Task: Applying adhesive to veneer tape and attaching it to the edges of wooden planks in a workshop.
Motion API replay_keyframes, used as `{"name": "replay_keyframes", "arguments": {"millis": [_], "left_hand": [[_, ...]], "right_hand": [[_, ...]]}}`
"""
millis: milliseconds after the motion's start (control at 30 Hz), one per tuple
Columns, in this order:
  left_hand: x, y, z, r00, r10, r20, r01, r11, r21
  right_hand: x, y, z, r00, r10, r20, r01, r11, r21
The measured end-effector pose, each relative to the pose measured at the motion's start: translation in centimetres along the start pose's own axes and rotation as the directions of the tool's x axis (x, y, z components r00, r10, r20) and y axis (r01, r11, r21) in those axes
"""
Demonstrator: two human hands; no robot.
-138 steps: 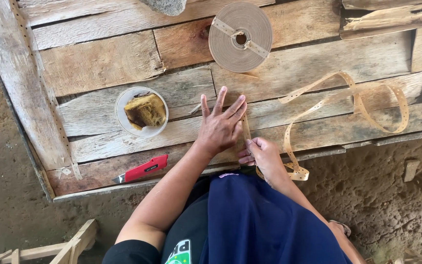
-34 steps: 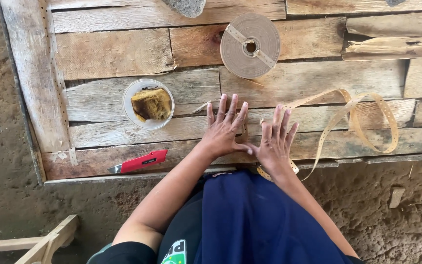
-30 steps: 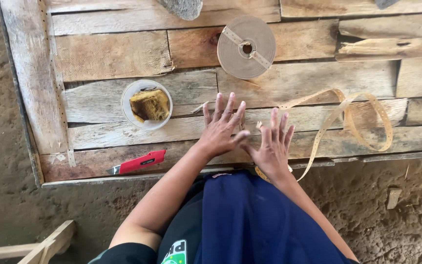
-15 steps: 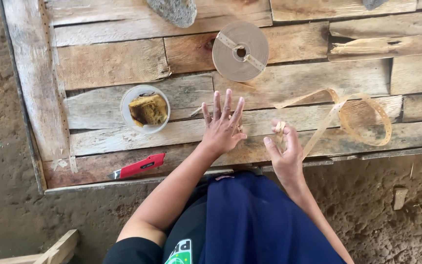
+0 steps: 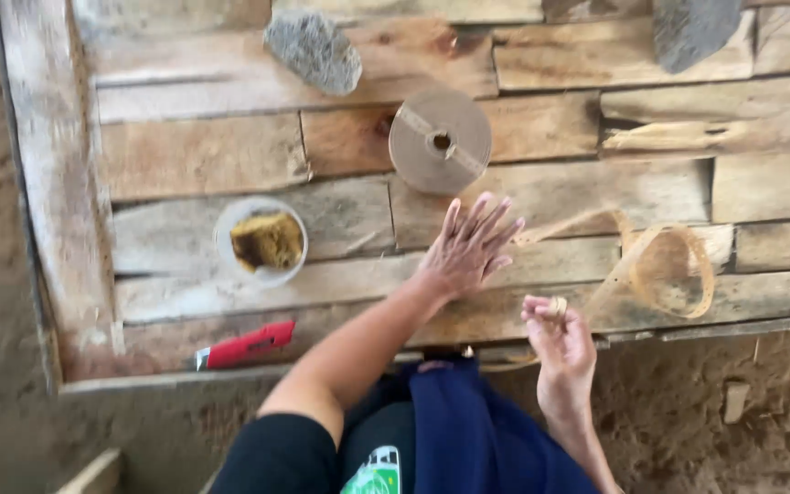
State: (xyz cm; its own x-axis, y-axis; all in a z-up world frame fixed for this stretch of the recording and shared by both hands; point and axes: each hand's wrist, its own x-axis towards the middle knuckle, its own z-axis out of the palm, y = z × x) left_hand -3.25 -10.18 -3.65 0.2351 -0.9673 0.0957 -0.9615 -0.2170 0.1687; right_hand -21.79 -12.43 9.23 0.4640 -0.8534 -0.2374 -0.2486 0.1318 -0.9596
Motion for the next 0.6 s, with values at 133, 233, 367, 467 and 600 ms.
{"name": "replay_keyframes", "arguments": {"millis": [133, 233, 367, 467, 600], "left_hand": [[1.1, 0.3, -1.9, 0.995, -0.096, -0.017, 0.095, 0.995, -0.041], [1.0, 0.9, -3.7, 0.995, -0.079, 0.064, 0.089, 0.982, -0.164], [1.6, -0.6, -1.5, 0.995, 0.098, -0.003, -0.098, 0.995, -0.018], [0.6, 0.1, -2.6, 0.997, -0.081, -0.020, 0.056, 0.828, -0.558], [-1.6, -1.1, -9.9, 0.980, -0.154, 0.130, 0.109, -0.139, -0.984]], "right_hand": [[0.4, -0.9, -0.4, 1.000, 0.006, 0.028, -0.011, 0.985, 0.173], [0.2, -1.1, -0.9, 0.998, -0.023, 0.064, 0.013, 0.988, 0.152], [1.7, -2.0, -0.5, 0.989, -0.053, 0.141, 0.028, 0.984, 0.174], [1.4, -3.8, 0.2, 0.969, -0.025, 0.245, 0.003, 0.996, 0.089], [1.7, -4.4, 2.4, 0.960, -0.037, 0.278, 0.025, 0.999, 0.047]]}}
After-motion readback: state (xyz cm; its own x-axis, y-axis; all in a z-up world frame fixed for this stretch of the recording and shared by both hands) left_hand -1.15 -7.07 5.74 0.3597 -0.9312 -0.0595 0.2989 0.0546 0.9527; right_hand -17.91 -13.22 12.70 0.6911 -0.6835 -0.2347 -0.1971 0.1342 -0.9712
